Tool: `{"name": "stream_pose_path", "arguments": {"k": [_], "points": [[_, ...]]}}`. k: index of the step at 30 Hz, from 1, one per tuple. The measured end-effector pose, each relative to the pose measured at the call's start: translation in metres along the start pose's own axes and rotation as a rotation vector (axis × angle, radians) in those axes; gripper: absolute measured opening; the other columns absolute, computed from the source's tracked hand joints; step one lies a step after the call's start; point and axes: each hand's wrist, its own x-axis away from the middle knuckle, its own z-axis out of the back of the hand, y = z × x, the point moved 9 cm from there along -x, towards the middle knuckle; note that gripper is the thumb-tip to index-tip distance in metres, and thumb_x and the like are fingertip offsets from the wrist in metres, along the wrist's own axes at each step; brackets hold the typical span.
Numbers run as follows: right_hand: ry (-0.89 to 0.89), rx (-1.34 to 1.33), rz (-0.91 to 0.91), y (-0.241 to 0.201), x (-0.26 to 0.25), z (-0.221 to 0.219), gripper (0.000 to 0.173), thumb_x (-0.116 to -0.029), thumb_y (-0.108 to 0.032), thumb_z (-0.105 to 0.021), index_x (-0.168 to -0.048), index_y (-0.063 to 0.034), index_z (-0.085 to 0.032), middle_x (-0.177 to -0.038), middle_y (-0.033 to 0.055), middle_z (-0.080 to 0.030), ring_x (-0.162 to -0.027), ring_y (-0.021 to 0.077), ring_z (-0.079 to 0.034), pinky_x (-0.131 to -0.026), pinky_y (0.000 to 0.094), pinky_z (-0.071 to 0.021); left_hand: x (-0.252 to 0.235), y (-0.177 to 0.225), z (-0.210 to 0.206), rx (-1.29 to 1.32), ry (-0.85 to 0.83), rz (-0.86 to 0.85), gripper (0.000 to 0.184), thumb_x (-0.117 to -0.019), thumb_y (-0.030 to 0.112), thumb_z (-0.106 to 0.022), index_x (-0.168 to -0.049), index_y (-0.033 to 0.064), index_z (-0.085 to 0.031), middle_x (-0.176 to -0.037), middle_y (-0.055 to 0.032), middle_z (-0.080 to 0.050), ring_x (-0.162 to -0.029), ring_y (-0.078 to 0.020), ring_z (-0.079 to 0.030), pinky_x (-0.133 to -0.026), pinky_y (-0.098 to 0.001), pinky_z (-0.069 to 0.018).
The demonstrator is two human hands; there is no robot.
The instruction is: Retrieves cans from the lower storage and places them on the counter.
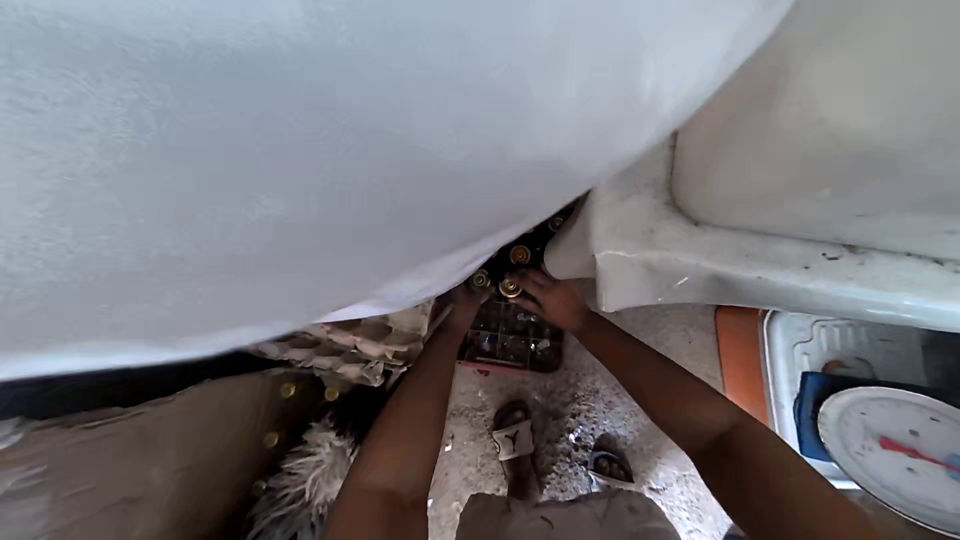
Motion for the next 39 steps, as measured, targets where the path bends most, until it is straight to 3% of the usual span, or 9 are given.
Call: {"name": "stream_pose_path", "arguments": {"k": [2, 7, 14, 18, 23, 26, 31, 35, 39], "points": [[0.085, 0.054, 0.071, -0.020, 0.009, 0.025, 0.038, -0.0996, -0.041, -0.063, -0.131, -0.0205, -0.070, -0.129, 0.0025, -0.071, -0.114, 0.0237, -0.070, -0.092, 0.0451, -0.0586, 0.016, 0.009, 0.008, -0.095, 0.066, 0.000, 0.059, -0.0833, 0.025, -0.086, -0.132, 0.0057, -0.059, -0.126, -0.0191, -0.064, -0.119, -0.0340, -0.061, -0.102, -0.0551, -0.0491], [0.249, 0.217, 0.248, -0.058, 0.044, 0.073, 0.034, -0.1013, -0.043, -0.059, -0.123, -0.0212, -0.074, -0.122, 0.0018, -0.074, -0.093, 0.0255, -0.070, -0.079, 0.0412, -0.0567, 0.056, 0.027, -0.001, -0.140, 0.135, -0.023, 0.053, -0.0814, 0.016, -0.084, -0.130, 0.0093, -0.062, -0.138, -0.0239, -0.054, -0.134, -0.0462, -0.044, -0.108, -0.0693, -0.0337], [0.273, 0.236, 0.260, -0.086, 0.120, 0.116, 0.034, -0.1052, -0.045, -0.052, -0.127, -0.0245, -0.067, -0.122, 0.0006, -0.073, -0.082, 0.0246, -0.065, -0.070, 0.0387, -0.0484, 0.138, 0.041, -0.031, -0.215, 0.204, -0.246, 0.042, -0.0808, 0.018, -0.079, -0.117, -0.0025, -0.068, -0.119, -0.0306, -0.062, -0.115, -0.0507, -0.058, -0.097, -0.0640, -0.0463], [0.219, 0.213, 0.184, -0.103, 0.173, 0.148, 0.032, -0.1048, -0.044, -0.052, -0.125, -0.0240, -0.067, -0.120, 0.0013, -0.073, -0.078, 0.0240, -0.063, -0.070, 0.0369, -0.0470, 0.190, 0.036, -0.055, -0.176, -0.090, -0.174, 0.049, -0.0814, 0.024, -0.080, -0.121, -0.0024, -0.068, -0.128, -0.0309, -0.060, -0.125, -0.0480, -0.055, -0.109, -0.0581, -0.0424], [0.138, 0.221, 0.106, -0.131, 0.230, 0.181, 0.033, -0.1034, -0.045, -0.053, -0.124, -0.0238, -0.069, -0.120, 0.0009, -0.073, -0.083, 0.0234, -0.064, -0.072, 0.0360, -0.0495, 0.254, 0.041, -0.054, -0.114, -0.247, -0.059, 0.052, -0.0799, 0.025, -0.081, -0.124, 0.0008, -0.066, -0.132, -0.0268, -0.058, -0.129, -0.0438, -0.053, -0.107, -0.0538, -0.0467], [0.120, 0.226, 0.105, -0.168, 0.247, 0.217, 0.034, -0.1035, -0.047, -0.051, -0.122, -0.0246, -0.068, -0.120, -0.0009, -0.073, -0.083, 0.0218, -0.065, -0.070, 0.0348, -0.0503, 0.325, 0.062, -0.017, -0.030, -0.214, 0.014, 0.052, -0.0795, 0.020, -0.083, -0.123, -0.0018, -0.066, -0.136, -0.0301, -0.056, -0.130, -0.0469, -0.052, -0.107, -0.0549, -0.0470], [0.133, 0.168, 0.251, -0.275, 0.242, 0.309, 0.031, -0.1018, -0.049, -0.054, -0.120, -0.0279, -0.068, -0.118, -0.0037, -0.073, -0.083, 0.0194, -0.065, -0.069, 0.0337, -0.0509, 0.491, 0.119, 0.096, 0.065, 0.031, -0.098, 0.042, -0.0744, 0.015, -0.085, -0.110, -0.0038, -0.070, -0.116, -0.0304, -0.065, -0.112, -0.0504, -0.061, -0.094, -0.0608, -0.0527], [0.144, 0.062, 0.488, -0.388, 0.219, 0.395, 0.033, -0.1019, -0.048, -0.054, -0.121, -0.0274, -0.071, -0.121, -0.0035, -0.073, -0.084, 0.0184, -0.066, -0.073, 0.0328, -0.0514, 0.619, 0.174, 0.193, 0.079, 0.219, -0.126, 0.042, -0.0759, 0.018, -0.086, -0.111, 0.0003, -0.071, -0.117, -0.0252, -0.067, -0.110, -0.0410, -0.065, -0.093, -0.0537, -0.0560], [0.202, -0.012, 0.780, -0.509, 0.202, 0.469, 0.034, -0.1011, -0.048, -0.055, -0.120, -0.0245, -0.070, -0.117, -0.0027, -0.073, -0.079, 0.0167, -0.061, -0.070, 0.0297, -0.0474, 0.725, 0.220, 0.277, -0.115, 0.446, -0.170, 0.046, -0.0746, 0.027, -0.087, -0.113, 0.0073, -0.071, -0.117, -0.0197, -0.068, -0.101, -0.0321, -0.071, -0.078, -0.0468, -0.0628]]}}
